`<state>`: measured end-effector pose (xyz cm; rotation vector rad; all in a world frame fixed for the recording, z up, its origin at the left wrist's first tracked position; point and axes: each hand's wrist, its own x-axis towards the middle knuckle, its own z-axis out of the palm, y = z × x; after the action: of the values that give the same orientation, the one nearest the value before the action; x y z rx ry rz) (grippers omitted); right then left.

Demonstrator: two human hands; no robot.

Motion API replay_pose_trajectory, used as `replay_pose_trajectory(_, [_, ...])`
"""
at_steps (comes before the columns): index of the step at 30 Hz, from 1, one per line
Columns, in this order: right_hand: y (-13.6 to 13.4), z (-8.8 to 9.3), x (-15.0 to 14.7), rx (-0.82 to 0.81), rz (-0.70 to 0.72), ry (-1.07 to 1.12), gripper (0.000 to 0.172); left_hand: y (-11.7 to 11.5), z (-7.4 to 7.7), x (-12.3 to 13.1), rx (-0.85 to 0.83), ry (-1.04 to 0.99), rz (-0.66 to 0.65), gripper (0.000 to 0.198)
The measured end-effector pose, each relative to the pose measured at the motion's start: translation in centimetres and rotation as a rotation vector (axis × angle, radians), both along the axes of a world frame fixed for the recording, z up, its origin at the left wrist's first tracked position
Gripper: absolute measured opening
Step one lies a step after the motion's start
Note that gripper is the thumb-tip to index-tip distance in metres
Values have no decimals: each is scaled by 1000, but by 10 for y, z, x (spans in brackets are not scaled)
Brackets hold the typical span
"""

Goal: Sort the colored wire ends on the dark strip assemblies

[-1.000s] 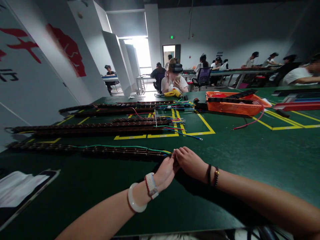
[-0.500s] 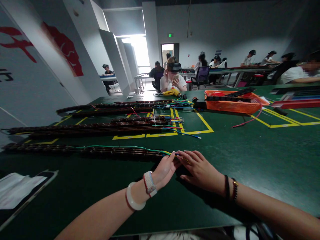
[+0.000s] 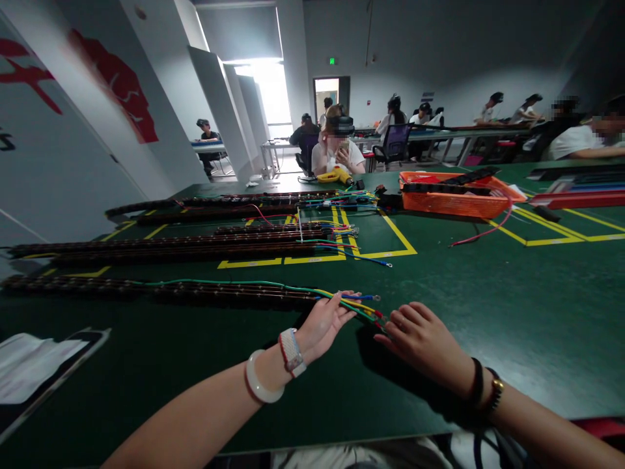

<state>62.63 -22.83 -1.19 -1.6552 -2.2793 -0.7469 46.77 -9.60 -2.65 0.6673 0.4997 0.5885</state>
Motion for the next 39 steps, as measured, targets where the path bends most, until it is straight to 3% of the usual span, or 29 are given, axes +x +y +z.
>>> replay_pose_trajectory(7, [4,-1,-10,-76,11,-11,21,-2,-1,1,-8,-18,26,16])
replay_pose_trajectory(14, [0,26,-11,-36,46,13,21,1,-1,2,-45,-23,5,19])
replay_pose_trajectory(19, [17,45,5,14,-54,-10,28,0,1,1,-32,12,-6,27])
replay_pose_trajectory(23, [46,51,25,17,-190,5,33,-3,5,-1,33,-13,-30,18])
replay_pose_trajectory(26, [71,43,41,-85,-274,52,33,-4,8,-2,26,6,-27,13])
replay_pose_trajectory(31, [99,10,56,-198,-291,96,36,-4,10,-2,-20,41,-6,13])
replay_pose_trajectory(35, [102,-6,59,-275,-284,108,39,-4,10,-1,-26,43,-3,12])
replay_pose_trajectory(39, [97,-6,58,-304,-280,137,45,-3,9,-2,-27,54,-7,13])
